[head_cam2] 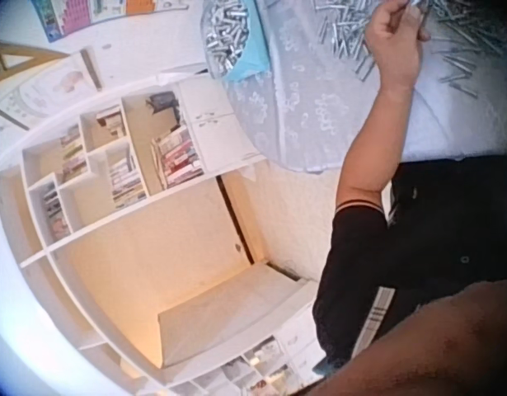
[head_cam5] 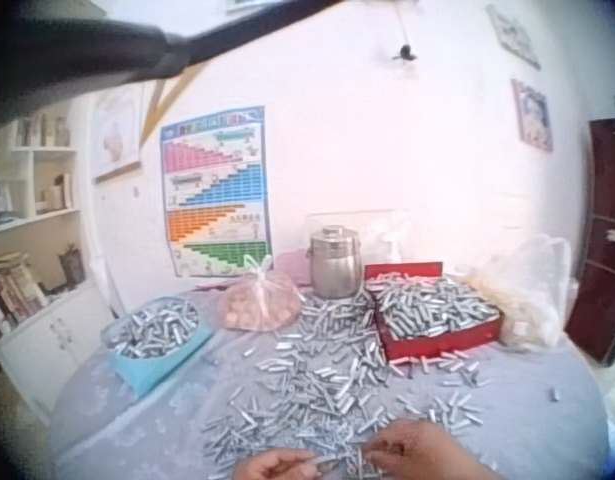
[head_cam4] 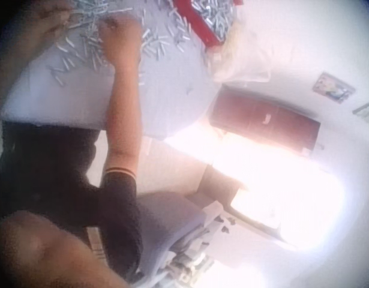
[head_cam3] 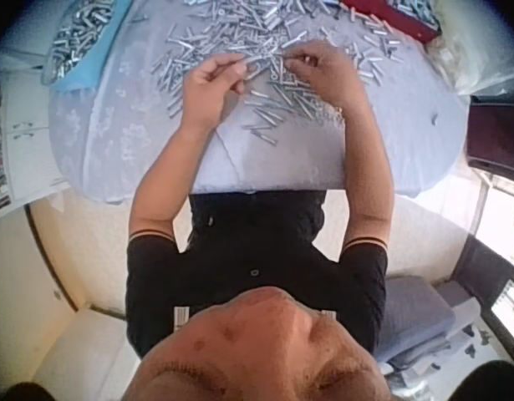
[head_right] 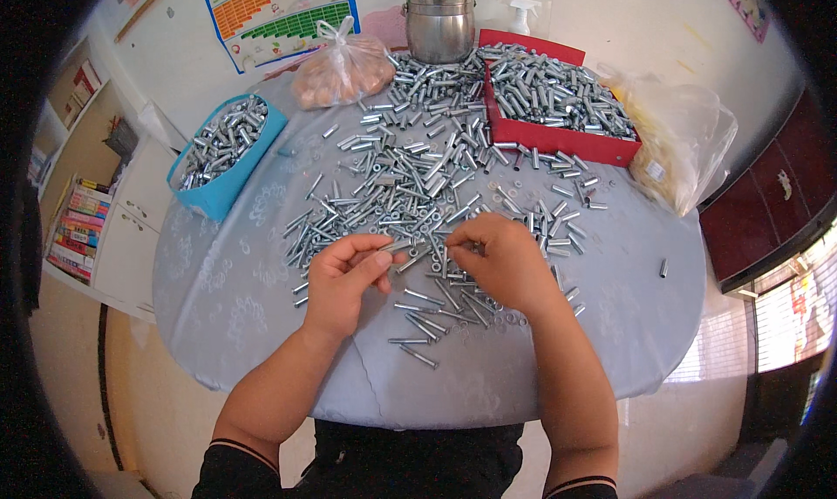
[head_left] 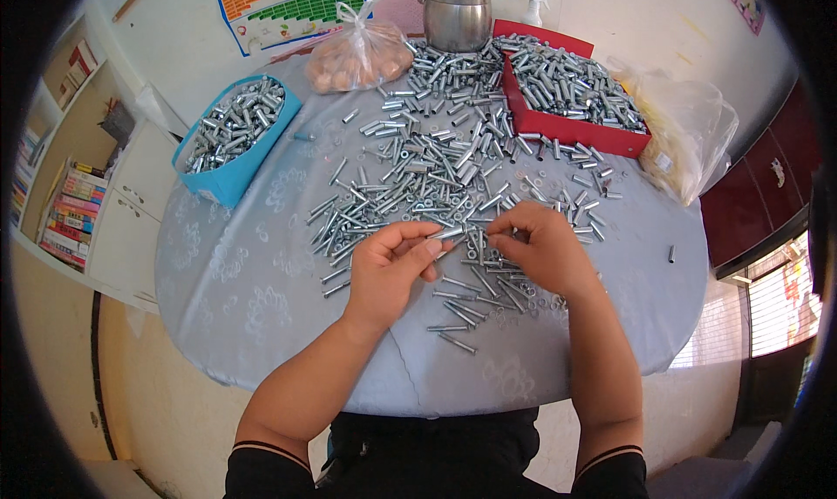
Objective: The person repeatedly picks up metal bolts and washers from a table, threads the washers onto the bolts by hand, and places the assembled units back onto the table. The process is continuous and repetitive throughout the clip.
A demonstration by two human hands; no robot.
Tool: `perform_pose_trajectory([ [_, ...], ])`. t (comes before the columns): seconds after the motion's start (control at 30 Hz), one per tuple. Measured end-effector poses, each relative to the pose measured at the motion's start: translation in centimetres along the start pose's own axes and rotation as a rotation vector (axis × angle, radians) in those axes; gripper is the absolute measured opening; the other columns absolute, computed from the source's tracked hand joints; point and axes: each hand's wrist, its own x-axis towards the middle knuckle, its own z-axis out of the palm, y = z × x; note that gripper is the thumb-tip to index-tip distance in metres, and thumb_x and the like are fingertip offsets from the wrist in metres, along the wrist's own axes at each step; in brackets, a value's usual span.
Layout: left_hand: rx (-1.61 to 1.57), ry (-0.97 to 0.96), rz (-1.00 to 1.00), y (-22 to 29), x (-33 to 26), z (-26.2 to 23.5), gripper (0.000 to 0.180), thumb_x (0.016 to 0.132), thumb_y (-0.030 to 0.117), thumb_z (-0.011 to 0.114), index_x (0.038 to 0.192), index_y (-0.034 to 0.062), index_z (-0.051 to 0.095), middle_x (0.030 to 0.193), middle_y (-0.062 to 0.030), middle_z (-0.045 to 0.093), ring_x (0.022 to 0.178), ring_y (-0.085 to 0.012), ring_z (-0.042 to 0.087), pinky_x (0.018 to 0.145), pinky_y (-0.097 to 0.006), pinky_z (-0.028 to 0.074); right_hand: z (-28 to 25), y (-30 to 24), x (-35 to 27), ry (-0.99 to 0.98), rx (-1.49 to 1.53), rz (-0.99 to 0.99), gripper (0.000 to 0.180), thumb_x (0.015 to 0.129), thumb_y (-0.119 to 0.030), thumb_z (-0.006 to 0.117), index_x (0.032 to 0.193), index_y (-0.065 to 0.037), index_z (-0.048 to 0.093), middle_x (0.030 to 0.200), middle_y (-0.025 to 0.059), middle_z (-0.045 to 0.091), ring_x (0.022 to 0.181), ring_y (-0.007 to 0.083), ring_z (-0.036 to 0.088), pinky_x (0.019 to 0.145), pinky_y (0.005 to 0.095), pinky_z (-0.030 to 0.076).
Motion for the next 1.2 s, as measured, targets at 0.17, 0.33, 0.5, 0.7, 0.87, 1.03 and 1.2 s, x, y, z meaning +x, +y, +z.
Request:
perform_pose_trajectory([
  [0.17,0.039,0.009,0.002,-0.3,0.1,0.1,0.02,0.089,0.004,0.062,0.108,-0.0019,0.064,0.095,-0.0138,0.071,0.065,-0.0086,0.059,0.061,-0.021,0.049,0.3,1.2,-0.5,-0.12,-0.331,-0.071,0.012,0.078,-0.015,0.066,0.088,-0.01,0.072,0.085,0.0099,0.062,0.081,0.0291,0.063,0.071,0.0393,0.05],
  [0.33,0.066,-0.009,0.022,-0.5,0.1,0.2,0.02,0.089,0.003,0.062,0.108,-0.0024,0.064,0.094,-0.0127,0.071,0.065,-0.0083,0.059,0.061,-0.021,0.049,0.4,1.3,-0.7,-0.1,-0.42,-0.096,0.012,0.079,-0.017,0.064,0.087,-0.013,0.073,0.085,0.0083,0.061,0.084,0.0279,0.062,0.072,0.04,0.05],
  [0.5,0.106,-0.008,0.017,-0.7,0.0,0.1,0.02,0.089,0.003,0.062,0.108,-0.0022,0.064,0.094,-0.0118,0.071,0.066,-0.0081,0.059,0.062,-0.021,0.049,0.4,0.0,-0.2,-0.199,-0.573,-0.032,0.012,0.08,-0.017,0.062,0.084,-0.011,0.071,0.088,0.0097,0.061,0.086,0.028,0.063,0.073,0.0404,0.051],
  [0.7,0.095,-0.022,0.007,-0.8,-0.1,0.2,0.021,0.089,0.002,0.063,0.109,-0.0015,0.064,0.094,-0.0094,0.071,0.069,-0.0056,0.059,0.061,-0.019,0.048,1.4,-0.5,-0.7,-0.161,-0.601,0.053,0.012,0.079,-0.015,0.061,0.087,-0.009,0.068,0.085,0.0091,0.06,0.082,0.0288,0.063,0.07,0.0405,0.051],
  [0.87,0.091,-0.021,0.009,-0.7,-0.2,0.1,0.021,0.089,0.003,0.063,0.11,-0.0014,0.063,0.095,-0.0092,0.071,0.07,-0.0056,0.059,0.061,-0.019,0.048,1.1,-0.6,-0.9,-0.136,-0.475,0.048,0.012,0.082,-0.015,0.061,0.091,-0.007,0.064,0.09,0.0123,0.062,0.084,0.0314,0.063,0.074,0.0407,0.051],
  [1.03,0.095,-0.019,0.01,-0.5,-0.3,0.3,0.02,0.09,0.003,0.063,0.109,-0.0017,0.063,0.096,-0.0106,0.07,0.071,-0.0078,0.06,0.063,-0.021,0.049,1.5,-0.3,-1.4,0.056,0.316,0.231,0.006,0.086,-0.006,0.065,0.089,-0.002,0.061,0.088,0.007,0.065,0.076,0.017,0.062,0.068,0.0293,0.05],
  [1.2,0.102,-0.017,0.008,-0.7,-0.2,0.0,0.02,0.09,0.002,0.063,0.11,-0.002,0.063,0.097,-0.0114,0.071,0.072,-0.0078,0.06,0.063,-0.021,0.05,2.4,-0.5,-1.3,0.132,0.74,0.259,0.007,0.087,0.0,0.066,0.091,0.001,0.061,0.094,0.0047,0.066,0.081,0.0093,0.061,0.072,0.023,0.05],
])
